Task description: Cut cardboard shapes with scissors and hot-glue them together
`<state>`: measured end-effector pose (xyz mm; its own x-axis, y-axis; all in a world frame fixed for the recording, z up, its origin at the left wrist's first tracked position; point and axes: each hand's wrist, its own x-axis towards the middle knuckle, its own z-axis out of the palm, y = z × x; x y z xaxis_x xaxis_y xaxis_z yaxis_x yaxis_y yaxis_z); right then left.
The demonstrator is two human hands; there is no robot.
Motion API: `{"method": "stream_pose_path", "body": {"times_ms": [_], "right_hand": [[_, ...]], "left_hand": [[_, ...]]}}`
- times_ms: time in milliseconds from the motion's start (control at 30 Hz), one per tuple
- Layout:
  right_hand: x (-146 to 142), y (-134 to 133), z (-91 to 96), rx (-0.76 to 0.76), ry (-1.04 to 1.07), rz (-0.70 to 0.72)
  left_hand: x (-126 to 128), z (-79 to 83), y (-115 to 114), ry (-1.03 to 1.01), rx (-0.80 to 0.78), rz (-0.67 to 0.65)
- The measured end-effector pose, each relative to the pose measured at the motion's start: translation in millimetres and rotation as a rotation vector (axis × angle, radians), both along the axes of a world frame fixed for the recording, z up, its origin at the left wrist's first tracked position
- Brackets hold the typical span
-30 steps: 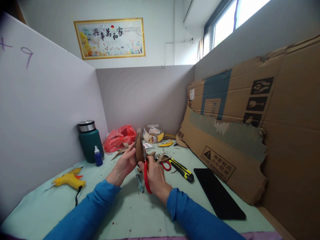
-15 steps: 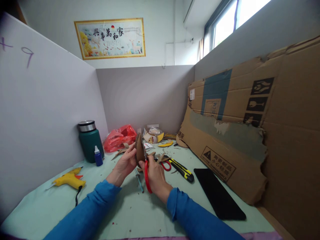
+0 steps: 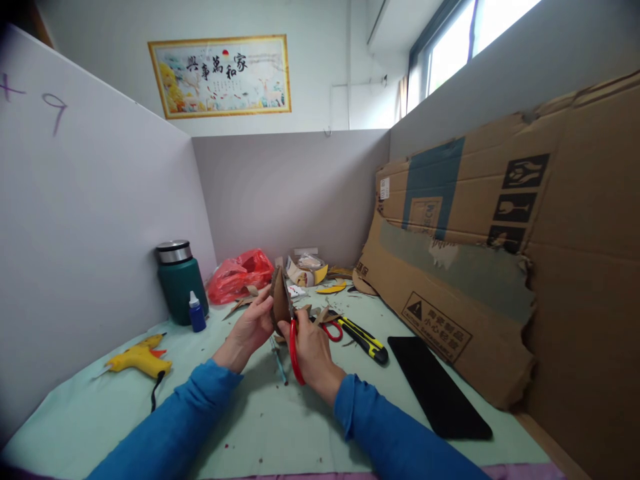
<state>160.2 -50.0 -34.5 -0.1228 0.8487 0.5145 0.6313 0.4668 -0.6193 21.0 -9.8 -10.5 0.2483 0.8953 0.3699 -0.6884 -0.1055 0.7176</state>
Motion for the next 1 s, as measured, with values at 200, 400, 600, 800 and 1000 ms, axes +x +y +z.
{"method": "stream_pose_path", "body": {"times_ms": [200, 400, 600, 800, 1000], "right_hand": [[-3.1, 3.2, -2.6, -0.024, -0.012, -0.038], [-4.1, 4.3, -4.9, -0.027, 0.001, -0.042], [-1.1, -1.2, -3.2, 0.027, 0.019, 0.008], [1.2, 0.8, -4.8, 0.041, 0.037, 0.041], [1.3, 3.5, -6.2, 0.048, 0.061, 0.052]], "left_hand": [[0.2, -0.2, 0.3, 0.006, 0.000, 0.007], [0.6, 0.4, -0.3, 0.008, -0.004, 0.007], [0.1, 1.0, -0.6, 0.012, -0.004, 0.009], [-0.3, 1.3, -0.7, 0.014, 0.005, 0.007], [0.2, 1.6, -1.0, 0.011, 0.017, 0.010]]}}
